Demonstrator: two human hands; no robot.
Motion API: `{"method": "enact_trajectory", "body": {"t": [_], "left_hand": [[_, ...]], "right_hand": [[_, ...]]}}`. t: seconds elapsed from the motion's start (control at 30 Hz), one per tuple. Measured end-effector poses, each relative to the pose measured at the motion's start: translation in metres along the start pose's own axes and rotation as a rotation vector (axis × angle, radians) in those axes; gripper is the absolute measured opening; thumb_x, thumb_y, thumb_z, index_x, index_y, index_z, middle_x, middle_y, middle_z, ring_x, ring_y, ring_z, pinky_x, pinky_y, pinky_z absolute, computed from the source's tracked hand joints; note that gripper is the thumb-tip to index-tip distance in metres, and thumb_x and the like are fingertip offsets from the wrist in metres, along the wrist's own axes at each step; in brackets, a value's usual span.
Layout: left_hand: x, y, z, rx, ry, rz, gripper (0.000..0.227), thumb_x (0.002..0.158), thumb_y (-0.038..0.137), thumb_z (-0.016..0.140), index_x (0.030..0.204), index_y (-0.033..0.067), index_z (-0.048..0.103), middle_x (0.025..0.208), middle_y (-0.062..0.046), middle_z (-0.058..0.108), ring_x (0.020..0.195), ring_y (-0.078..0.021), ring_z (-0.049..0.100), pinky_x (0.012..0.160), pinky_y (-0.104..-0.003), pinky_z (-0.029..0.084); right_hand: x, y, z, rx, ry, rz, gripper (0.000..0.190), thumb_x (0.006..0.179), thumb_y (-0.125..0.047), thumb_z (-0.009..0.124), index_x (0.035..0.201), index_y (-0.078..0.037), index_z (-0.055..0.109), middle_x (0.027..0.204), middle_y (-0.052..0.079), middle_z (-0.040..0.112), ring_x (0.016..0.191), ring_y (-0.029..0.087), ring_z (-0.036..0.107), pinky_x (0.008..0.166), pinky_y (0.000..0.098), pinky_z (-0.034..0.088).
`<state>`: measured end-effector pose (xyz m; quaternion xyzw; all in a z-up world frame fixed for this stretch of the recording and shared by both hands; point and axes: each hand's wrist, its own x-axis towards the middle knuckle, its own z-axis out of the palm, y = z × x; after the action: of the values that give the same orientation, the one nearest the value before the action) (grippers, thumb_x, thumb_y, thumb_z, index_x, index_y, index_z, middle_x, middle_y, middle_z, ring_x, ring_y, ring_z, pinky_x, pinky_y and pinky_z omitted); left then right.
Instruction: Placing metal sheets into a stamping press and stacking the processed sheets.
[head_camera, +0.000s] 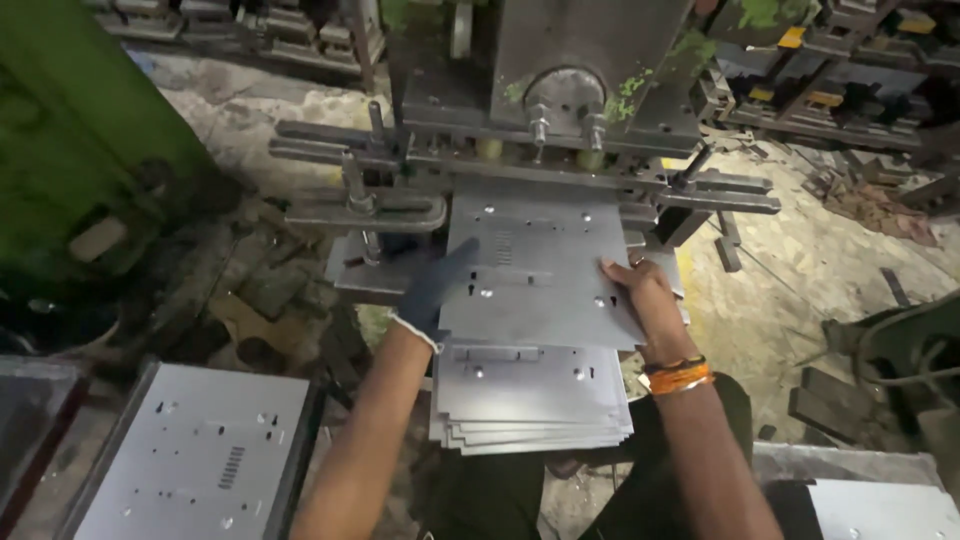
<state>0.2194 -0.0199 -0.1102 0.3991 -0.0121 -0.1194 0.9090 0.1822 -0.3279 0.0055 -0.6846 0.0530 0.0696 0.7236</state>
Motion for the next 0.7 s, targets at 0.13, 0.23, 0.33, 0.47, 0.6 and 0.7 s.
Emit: {"method": "enact_trajectory", "body": {"t": [0.13,0.23,0.33,0.47,0.6,0.7], "left_hand": [[-0.016,0.018,0.025,-0.145,0.012,-0.040,0.042,0.095,0.032,0.066,0.130,0.0085,0.066,0.117,-0.007,0.073,0.099,-0.0200,0.072,0.085,-0.036,0.059],[-0.011,0.018,0.019,-0.037,0.143,-0.067,0.043,0.097,0.034,0.066,0.128,0.0040,0.067,0.115,-0.009,0.074,0.096,-0.0215,0.071,0.083,-0.037,0.059],[-0.017,0.023,0.030,-0.073,0.190,-0.058,0.041,0.097,0.033,0.066,0.126,0.0040,0.067,0.113,-0.011,0.073,0.093,-0.0230,0.071,0.081,-0.038,0.058],[-0.007,0.014,0.008,0.010,0.238,0.030,0.042,0.099,0.036,0.067,0.125,0.0027,0.069,0.113,-0.009,0.073,0.094,-0.0197,0.070,0.082,-0.035,0.057],[-0.036,0.027,0.038,-0.072,0.263,0.233,0.042,0.100,0.037,0.067,0.125,0.0033,0.069,0.113,-0.007,0.072,0.095,-0.0182,0.068,0.082,-0.034,0.056],[-0.059,0.034,0.055,-0.134,0.283,0.385,0.042,0.102,0.039,0.067,0.126,0.0037,0.069,0.114,-0.005,0.071,0.096,-0.0171,0.067,0.081,-0.033,0.055]], "right_hand": [[-0.007,-0.016,0.017,-0.035,0.019,0.002,0.028,0.093,-0.019,0.068,0.109,0.004,0.065,0.086,0.006,0.066,0.066,0.014,0.061,0.059,0.0292,0.051],[0.003,-0.007,0.012,-0.041,0.019,-0.030,0.026,0.092,-0.017,0.069,0.109,0.001,0.065,0.087,0.004,0.066,0.068,0.013,0.062,0.061,0.0283,0.051],[0.000,-0.008,0.012,-0.026,-0.001,-0.043,0.026,0.091,-0.017,0.070,0.110,0.000,0.066,0.088,0.003,0.067,0.071,0.013,0.062,0.064,0.0280,0.051],[-0.006,-0.012,0.019,0.035,0.026,0.009,0.029,0.088,-0.017,0.071,0.112,-0.001,0.067,0.089,0.002,0.068,0.073,0.014,0.063,0.064,0.0289,0.052],[0.004,0.005,0.010,0.022,0.052,-0.041,0.034,0.089,-0.016,0.073,0.118,0.000,0.066,0.095,0.004,0.067,0.080,0.013,0.062,0.070,0.0285,0.051],[0.004,0.007,0.011,0.020,0.038,-0.114,0.039,0.089,-0.015,0.072,0.123,0.002,0.064,0.103,0.004,0.067,0.090,0.012,0.063,0.079,0.0263,0.051]]}}
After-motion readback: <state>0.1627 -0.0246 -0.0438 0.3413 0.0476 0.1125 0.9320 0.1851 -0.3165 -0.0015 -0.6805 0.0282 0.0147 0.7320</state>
